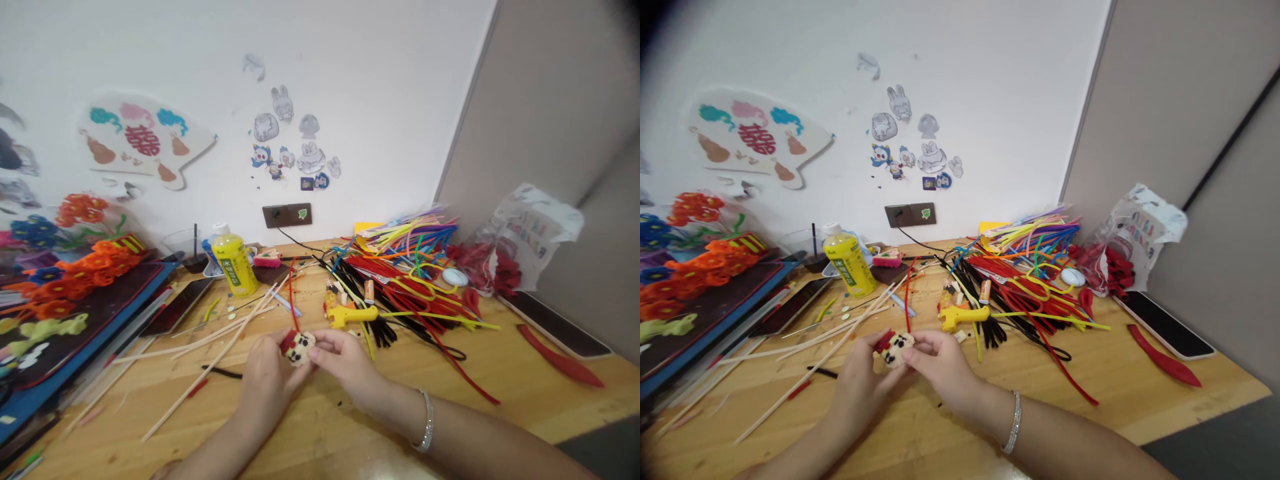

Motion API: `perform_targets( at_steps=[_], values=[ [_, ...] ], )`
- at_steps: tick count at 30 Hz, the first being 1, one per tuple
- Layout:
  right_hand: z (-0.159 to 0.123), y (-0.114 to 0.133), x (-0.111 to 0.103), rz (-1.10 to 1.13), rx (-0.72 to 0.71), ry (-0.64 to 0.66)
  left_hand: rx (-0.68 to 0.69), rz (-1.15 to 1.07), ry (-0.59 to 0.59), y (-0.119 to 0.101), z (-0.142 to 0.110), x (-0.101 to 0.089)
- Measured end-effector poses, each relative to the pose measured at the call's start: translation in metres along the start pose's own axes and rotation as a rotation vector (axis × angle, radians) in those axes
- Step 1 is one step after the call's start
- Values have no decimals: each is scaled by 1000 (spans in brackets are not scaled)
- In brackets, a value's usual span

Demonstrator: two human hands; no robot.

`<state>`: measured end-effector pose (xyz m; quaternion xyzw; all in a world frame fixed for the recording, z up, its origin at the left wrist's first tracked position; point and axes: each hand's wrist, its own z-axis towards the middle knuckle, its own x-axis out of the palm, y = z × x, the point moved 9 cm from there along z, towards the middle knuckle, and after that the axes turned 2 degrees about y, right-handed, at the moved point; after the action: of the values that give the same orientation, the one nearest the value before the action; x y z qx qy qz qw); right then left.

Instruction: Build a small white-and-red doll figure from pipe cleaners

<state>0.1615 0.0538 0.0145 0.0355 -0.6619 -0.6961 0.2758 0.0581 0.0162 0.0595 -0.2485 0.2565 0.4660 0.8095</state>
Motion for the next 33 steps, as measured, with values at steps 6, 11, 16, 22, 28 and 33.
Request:
perform_targets(
  at_steps=[6, 11, 16, 22, 28, 33],
  values=[
    [-1, 1, -1, -27, -12, 3, -21, 1, 9, 4, -2, 3],
    [-1, 3, 4, -54, -12, 61, -94, -32, 29, 9, 0, 3],
    [-1, 7, 11, -33, -49, 120, -124, -42, 61, 10, 2, 3],
    [0, 5, 11, -61, -54, 138, -94, -12, 37, 8, 2, 2],
    [-1, 5, 11, -38, -44, 131, -67, -6, 27, 7, 1, 2],
    [-1, 7, 12, -23, -60, 140, -109, -25, 54, 11, 1, 4]
  ],
)
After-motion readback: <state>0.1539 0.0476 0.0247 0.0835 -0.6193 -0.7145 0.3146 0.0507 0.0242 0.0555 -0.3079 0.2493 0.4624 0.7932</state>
